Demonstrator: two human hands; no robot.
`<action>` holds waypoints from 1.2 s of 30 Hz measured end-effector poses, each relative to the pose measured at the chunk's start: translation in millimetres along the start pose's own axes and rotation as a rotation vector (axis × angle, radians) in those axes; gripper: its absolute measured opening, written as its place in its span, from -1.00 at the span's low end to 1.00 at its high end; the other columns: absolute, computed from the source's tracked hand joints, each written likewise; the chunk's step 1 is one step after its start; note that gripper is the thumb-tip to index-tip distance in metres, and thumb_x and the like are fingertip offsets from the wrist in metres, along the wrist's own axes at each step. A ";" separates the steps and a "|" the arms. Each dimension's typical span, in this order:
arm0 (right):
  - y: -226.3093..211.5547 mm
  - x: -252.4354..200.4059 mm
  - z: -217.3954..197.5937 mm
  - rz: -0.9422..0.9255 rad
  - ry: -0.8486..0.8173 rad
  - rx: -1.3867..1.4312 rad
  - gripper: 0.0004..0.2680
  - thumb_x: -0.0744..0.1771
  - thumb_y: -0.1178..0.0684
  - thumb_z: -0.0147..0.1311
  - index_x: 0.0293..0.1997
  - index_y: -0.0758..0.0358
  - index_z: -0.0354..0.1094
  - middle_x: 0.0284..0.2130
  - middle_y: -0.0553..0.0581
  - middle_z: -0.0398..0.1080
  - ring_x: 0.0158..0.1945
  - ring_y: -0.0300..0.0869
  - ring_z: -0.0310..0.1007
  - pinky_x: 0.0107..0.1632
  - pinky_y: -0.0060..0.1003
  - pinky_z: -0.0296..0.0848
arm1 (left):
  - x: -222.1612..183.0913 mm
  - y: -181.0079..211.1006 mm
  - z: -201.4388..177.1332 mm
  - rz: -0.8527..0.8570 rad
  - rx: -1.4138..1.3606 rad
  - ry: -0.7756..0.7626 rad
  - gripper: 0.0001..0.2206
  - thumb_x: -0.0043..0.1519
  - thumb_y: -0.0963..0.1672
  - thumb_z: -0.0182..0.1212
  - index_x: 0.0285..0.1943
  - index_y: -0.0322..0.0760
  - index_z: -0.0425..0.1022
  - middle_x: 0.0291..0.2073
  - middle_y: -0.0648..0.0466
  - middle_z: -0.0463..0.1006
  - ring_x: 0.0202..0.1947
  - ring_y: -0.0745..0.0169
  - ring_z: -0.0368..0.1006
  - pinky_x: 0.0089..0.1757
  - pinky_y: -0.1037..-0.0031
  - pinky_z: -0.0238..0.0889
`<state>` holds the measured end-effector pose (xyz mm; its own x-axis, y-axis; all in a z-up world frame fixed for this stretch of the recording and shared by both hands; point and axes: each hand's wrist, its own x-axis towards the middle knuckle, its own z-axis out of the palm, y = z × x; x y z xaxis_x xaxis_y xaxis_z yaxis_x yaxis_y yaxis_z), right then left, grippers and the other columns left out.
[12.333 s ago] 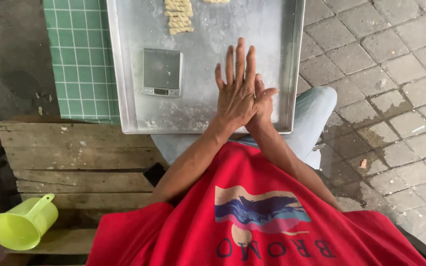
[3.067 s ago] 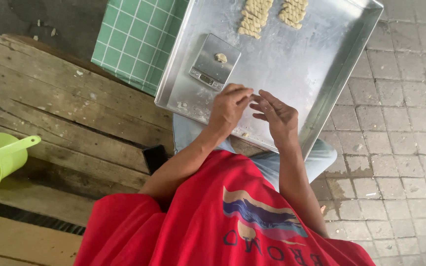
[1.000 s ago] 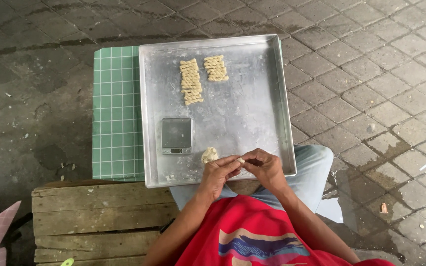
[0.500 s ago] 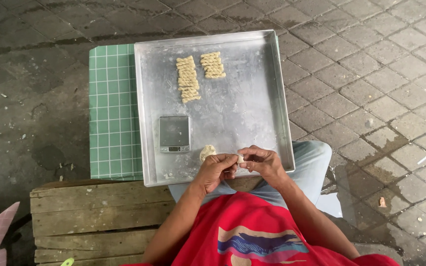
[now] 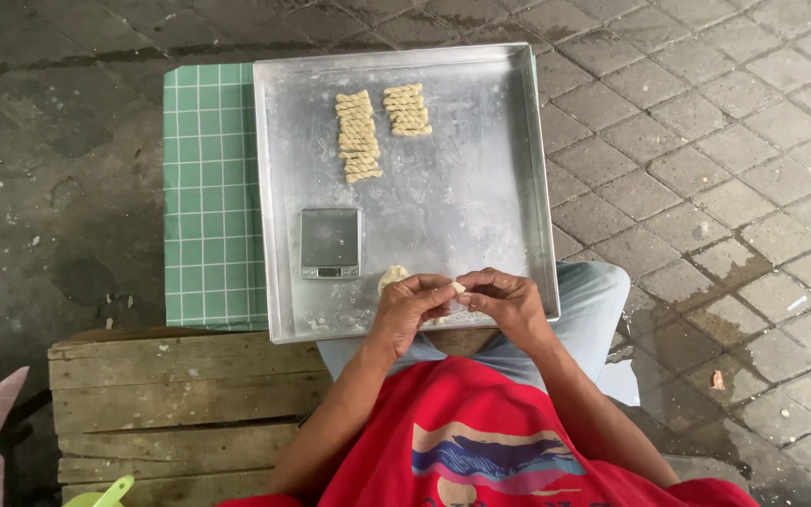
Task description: Rolling and twisting dough into snack shapes on a metal tray
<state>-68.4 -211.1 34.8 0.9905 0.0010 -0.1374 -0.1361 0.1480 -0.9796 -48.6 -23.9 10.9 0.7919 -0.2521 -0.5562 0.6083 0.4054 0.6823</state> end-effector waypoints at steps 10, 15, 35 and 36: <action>-8.7 1.5 15.1 -0.253 -0.010 -0.375 -0.83 0.20 0.14 0.48 -0.23 0.30 0.61 -0.38 0.14 0.42 -0.29 -0.18 0.41 -0.14 -0.28 0.44 | -13.8 -4.9 28.0 0.000 -0.106 0.043 -0.79 0.26 -0.17 0.36 0.00 -0.44 0.65 -0.19 -0.22 0.68 -0.25 0.09 0.64 -0.08 0.19 0.58; -22.2 22.8 20.2 -0.520 0.080 -0.659 -0.57 0.51 -0.17 -0.48 0.51 0.27 0.06 0.31 0.32 0.15 0.45 0.18 -0.01 0.49 0.07 -0.09 | -31.0 16.1 71.6 0.020 -0.063 -0.058 -0.78 0.30 -0.15 0.17 0.01 -0.38 0.63 -0.32 -0.05 0.64 -0.32 0.27 0.58 -0.24 0.41 0.55; 60.9 24.0 50.8 -0.190 -0.112 0.233 -0.52 0.51 -0.30 -0.64 0.64 0.07 -0.46 0.59 0.17 -0.50 0.61 0.27 -0.51 0.56 0.30 -0.41 | 4.0 -27.1 47.4 0.999 0.635 -0.196 -0.36 0.49 0.14 -0.35 0.66 -0.23 -0.17 0.63 -0.05 -0.21 0.62 -0.24 -0.45 0.47 -0.04 -0.55; 96.4 25.7 36.1 -0.155 -0.143 0.380 -0.53 0.51 -0.27 -0.61 0.63 0.11 -0.40 0.58 0.22 -0.43 0.60 0.28 -0.45 0.55 0.28 -0.36 | 7.8 -22.7 47.0 1.113 0.796 -0.173 -0.35 0.49 0.13 -0.37 0.68 -0.22 -0.23 0.65 -0.06 -0.26 0.64 -0.29 -0.52 0.48 -0.07 -0.60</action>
<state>-55.4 -161.1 -57.9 0.9951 0.0827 0.0551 0.0052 0.5104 -0.8599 -53.7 -76.3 13.3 0.8373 -0.2585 0.4818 -0.5242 -0.1291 0.8418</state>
